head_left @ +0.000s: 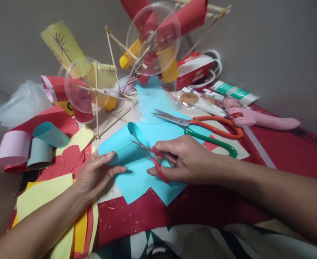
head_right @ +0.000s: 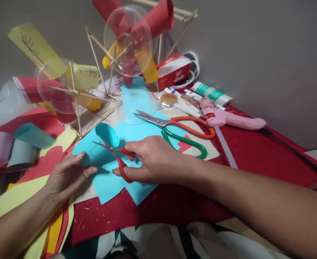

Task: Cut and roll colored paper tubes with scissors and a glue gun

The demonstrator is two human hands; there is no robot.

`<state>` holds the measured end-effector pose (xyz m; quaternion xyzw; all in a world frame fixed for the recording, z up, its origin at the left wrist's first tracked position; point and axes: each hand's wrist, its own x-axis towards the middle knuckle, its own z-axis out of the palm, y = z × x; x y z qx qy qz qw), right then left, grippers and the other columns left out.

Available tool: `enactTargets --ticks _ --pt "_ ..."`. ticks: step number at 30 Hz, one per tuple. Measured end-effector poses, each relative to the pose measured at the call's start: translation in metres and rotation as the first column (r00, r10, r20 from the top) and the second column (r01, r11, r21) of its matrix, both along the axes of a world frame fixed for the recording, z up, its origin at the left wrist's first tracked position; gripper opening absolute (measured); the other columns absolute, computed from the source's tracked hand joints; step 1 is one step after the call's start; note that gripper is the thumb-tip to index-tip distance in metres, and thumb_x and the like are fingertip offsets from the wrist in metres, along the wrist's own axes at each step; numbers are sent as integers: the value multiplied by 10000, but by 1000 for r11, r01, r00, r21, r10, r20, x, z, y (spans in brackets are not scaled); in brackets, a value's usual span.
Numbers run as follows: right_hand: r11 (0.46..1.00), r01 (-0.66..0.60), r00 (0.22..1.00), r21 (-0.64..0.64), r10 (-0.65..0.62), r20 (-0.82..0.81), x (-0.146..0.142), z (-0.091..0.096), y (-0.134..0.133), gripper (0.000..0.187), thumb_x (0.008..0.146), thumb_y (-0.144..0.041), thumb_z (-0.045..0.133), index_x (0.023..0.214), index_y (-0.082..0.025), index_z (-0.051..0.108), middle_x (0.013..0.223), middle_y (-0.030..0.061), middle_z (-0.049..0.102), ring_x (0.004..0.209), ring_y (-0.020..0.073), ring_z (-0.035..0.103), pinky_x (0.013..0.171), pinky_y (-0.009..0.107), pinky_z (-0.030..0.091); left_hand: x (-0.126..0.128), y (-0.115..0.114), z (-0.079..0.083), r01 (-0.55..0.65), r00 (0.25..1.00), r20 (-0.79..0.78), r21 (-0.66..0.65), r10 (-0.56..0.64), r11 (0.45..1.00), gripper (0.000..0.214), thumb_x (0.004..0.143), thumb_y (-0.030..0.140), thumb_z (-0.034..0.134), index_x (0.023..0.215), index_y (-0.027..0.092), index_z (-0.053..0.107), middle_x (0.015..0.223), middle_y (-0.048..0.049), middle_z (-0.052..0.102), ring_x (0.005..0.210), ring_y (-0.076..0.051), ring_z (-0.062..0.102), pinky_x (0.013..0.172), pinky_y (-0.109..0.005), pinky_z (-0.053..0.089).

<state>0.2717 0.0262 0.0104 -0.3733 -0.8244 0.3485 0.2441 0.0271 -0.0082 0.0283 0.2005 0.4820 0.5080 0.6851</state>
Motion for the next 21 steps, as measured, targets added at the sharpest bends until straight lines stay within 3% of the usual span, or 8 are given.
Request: enactTargets --ticks 8,21 --pt "993 98 983 64 -107 151 -2 -13 -5 375 763 -469 737 633 -235 476 479 -64 411 462 105 329 521 276 232 0 0 -6 -2 1000 -4 4 2 1000 293 540 148 991 708 141 750 696 29 669 626 -120 677 572 -293 703" --pt "992 98 980 73 -109 168 -2 -2 -5 392 782 -421 714 591 -231 429 477 -59 369 461 101 285 517 285 230 -1 -1 -11 12 1000 -25 -31 -13 999 235 614 125 937 693 167 720 667 46 640 621 -122 675 600 -289 688"
